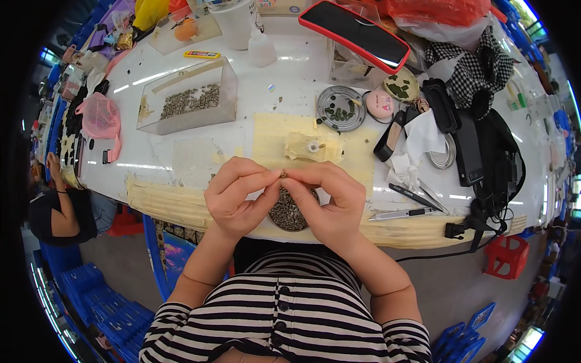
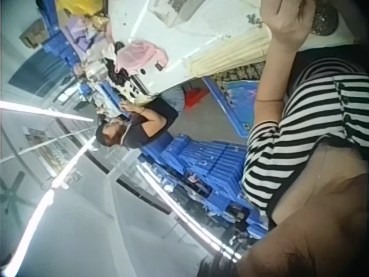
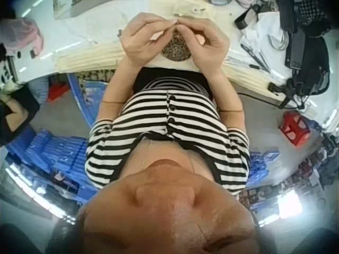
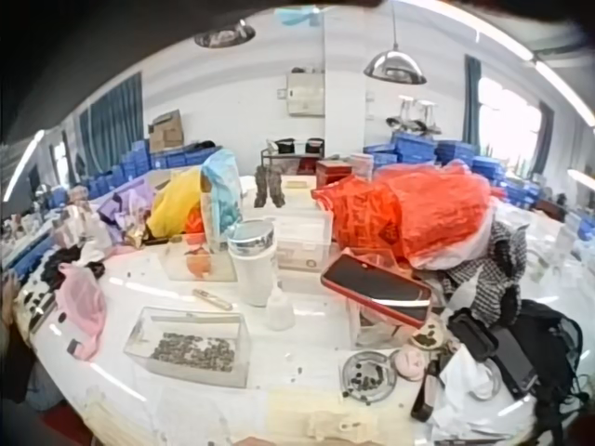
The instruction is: Assembling small metal components onto a yellow fabric part at a toy factory workbench.
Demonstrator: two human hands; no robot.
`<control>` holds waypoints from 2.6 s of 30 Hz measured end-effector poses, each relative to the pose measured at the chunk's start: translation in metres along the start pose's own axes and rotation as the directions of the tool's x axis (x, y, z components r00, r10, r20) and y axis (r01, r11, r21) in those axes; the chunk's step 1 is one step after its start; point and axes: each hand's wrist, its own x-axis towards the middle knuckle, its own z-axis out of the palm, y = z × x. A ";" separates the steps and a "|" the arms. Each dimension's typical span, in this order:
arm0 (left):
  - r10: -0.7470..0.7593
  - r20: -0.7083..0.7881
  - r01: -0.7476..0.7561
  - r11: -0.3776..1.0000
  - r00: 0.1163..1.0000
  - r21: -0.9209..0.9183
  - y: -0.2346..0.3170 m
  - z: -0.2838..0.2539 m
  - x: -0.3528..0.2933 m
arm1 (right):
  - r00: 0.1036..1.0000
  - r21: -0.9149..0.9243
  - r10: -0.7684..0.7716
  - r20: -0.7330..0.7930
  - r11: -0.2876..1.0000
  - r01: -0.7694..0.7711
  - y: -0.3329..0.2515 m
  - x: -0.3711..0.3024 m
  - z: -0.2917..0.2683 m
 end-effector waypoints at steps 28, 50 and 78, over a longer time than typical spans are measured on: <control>0.005 0.035 -0.005 1.000 0.999 -0.009 0.001 -0.002 -0.001 | 0.959 0.432 0.270 0.092 0.857 -0.282 0.002 -0.004 -0.001; 0.115 0.032 -0.115 0.993 0.993 -0.012 0.000 -0.003 0.001 | 0.899 0.511 0.336 0.281 0.741 -0.436 0.003 -0.002 -0.008; -0.109 -0.007 0.109 0.993 0.994 0.045 -0.002 0.001 -0.003 | 0.932 -0.308 -0.363 0.020 0.884 0.351 -0.002 0.002 0.010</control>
